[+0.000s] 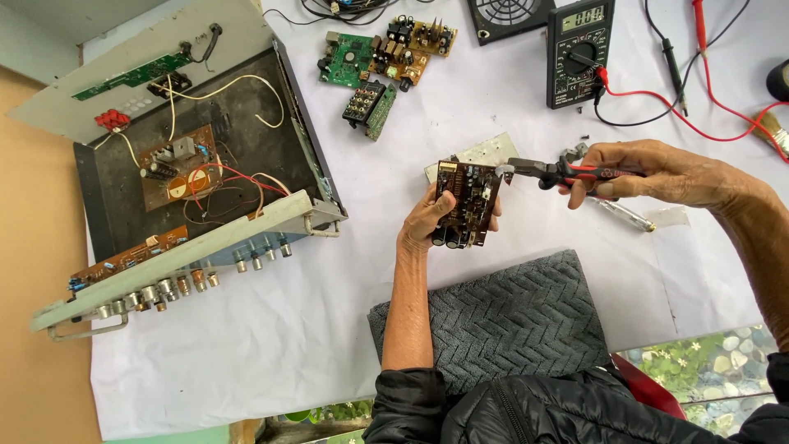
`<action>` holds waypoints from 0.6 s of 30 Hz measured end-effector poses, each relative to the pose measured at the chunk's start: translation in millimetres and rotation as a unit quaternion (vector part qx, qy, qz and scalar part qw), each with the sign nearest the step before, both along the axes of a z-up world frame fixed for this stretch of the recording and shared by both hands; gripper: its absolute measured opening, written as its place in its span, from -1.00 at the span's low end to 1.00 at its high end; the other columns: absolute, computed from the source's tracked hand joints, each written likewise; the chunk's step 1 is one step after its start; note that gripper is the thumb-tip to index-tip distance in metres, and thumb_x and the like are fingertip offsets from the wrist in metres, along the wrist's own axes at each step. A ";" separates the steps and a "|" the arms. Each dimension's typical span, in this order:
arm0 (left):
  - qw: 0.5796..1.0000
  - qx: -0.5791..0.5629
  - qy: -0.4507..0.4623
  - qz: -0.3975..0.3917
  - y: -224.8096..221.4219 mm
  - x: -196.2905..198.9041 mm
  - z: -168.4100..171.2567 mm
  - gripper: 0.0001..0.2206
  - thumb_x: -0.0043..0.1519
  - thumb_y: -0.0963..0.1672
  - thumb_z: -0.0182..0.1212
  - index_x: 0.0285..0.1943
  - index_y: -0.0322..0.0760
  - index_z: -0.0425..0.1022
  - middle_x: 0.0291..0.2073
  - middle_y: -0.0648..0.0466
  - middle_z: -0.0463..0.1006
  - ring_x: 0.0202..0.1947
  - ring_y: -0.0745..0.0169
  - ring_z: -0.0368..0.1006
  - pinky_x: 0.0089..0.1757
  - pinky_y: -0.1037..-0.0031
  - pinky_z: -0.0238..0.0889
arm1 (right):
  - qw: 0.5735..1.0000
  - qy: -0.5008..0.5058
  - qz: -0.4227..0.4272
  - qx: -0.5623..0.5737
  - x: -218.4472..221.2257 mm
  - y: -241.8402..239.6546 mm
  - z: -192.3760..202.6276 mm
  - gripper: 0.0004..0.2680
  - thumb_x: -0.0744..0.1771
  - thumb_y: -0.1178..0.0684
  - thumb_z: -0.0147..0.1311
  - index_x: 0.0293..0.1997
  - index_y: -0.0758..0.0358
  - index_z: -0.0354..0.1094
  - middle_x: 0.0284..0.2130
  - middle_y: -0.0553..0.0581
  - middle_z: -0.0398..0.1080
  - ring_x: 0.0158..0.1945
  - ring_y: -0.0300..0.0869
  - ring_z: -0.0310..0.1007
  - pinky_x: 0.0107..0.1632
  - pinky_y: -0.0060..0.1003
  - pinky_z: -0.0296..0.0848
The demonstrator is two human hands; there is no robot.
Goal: Using pliers and a screwdriver to remove components and wires from a circuit board during electronics disassembly.
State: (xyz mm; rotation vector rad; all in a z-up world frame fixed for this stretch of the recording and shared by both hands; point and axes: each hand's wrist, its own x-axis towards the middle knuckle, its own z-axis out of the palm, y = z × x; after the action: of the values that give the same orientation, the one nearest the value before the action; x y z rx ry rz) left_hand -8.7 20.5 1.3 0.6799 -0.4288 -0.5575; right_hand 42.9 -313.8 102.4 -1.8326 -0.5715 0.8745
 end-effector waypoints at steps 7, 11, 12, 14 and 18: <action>0.999 -0.019 0.028 -0.031 3.0 -0.4 0.6 -0.31 0.28 0.08 0.39 0.36 -0.54 0.25 -0.03 -0.37 0.55 -0.12 -0.27 0.61 -0.11 0.03 0.53 | 0.993 0.045 0.049 0.094 7.4 -5.4 -6.0 -0.79 0.35 0.08 -0.02 -0.05 0.35 0.51 -0.13 0.21 0.70 0.23 -0.05 0.58 0.11 -0.17 0.43; 0.999 -0.016 0.013 -0.031 3.7 -0.3 1.4 -0.34 0.30 0.08 0.34 0.35 -0.54 0.26 -0.03 -0.34 0.56 -0.11 -0.24 0.61 -0.10 0.04 0.52 | 0.993 0.033 0.035 0.103 7.3 -3.7 -4.1 -0.82 0.36 0.09 -0.01 -0.11 0.35 0.51 -0.16 0.22 0.72 0.20 0.00 0.63 0.07 -0.14 0.43; 0.999 -0.015 0.013 -0.032 3.2 0.1 2.2 -0.33 0.30 0.09 0.35 0.34 -0.53 0.27 -0.04 -0.34 0.56 -0.12 -0.23 0.61 -0.11 0.05 0.52 | 0.992 0.028 0.040 0.116 6.5 -1.8 -0.7 -0.80 0.36 0.06 -0.01 -0.12 0.37 0.52 -0.15 0.19 0.70 0.23 0.01 0.61 0.17 -0.08 0.46; 0.999 -0.016 0.008 -0.029 2.8 1.3 -0.1 -0.34 0.30 0.09 0.34 0.33 -0.54 0.28 -0.04 -0.34 0.55 -0.12 -0.23 0.60 -0.09 0.03 0.52 | 0.994 0.033 0.033 0.102 8.3 -1.1 -1.7 -0.81 0.36 0.08 -0.02 -0.13 0.37 0.51 -0.15 0.21 0.71 0.23 0.01 0.62 0.14 -0.11 0.44; 1.000 -0.016 0.000 -0.025 4.1 1.7 0.5 -0.36 0.31 0.08 0.33 0.30 -0.55 0.29 -0.05 -0.35 0.55 -0.13 -0.25 0.59 -0.08 0.01 0.53 | 0.995 0.044 0.037 0.086 13.5 -1.4 -3.0 -0.80 0.35 0.07 0.00 -0.10 0.37 0.50 -0.12 0.25 0.71 0.23 -0.01 0.61 0.11 -0.14 0.41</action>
State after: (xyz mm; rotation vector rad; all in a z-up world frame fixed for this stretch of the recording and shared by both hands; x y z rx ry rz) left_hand -7.1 24.6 1.8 0.6408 -0.4553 -0.5967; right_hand 56.4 -315.2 99.4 -1.6176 -0.6429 0.9217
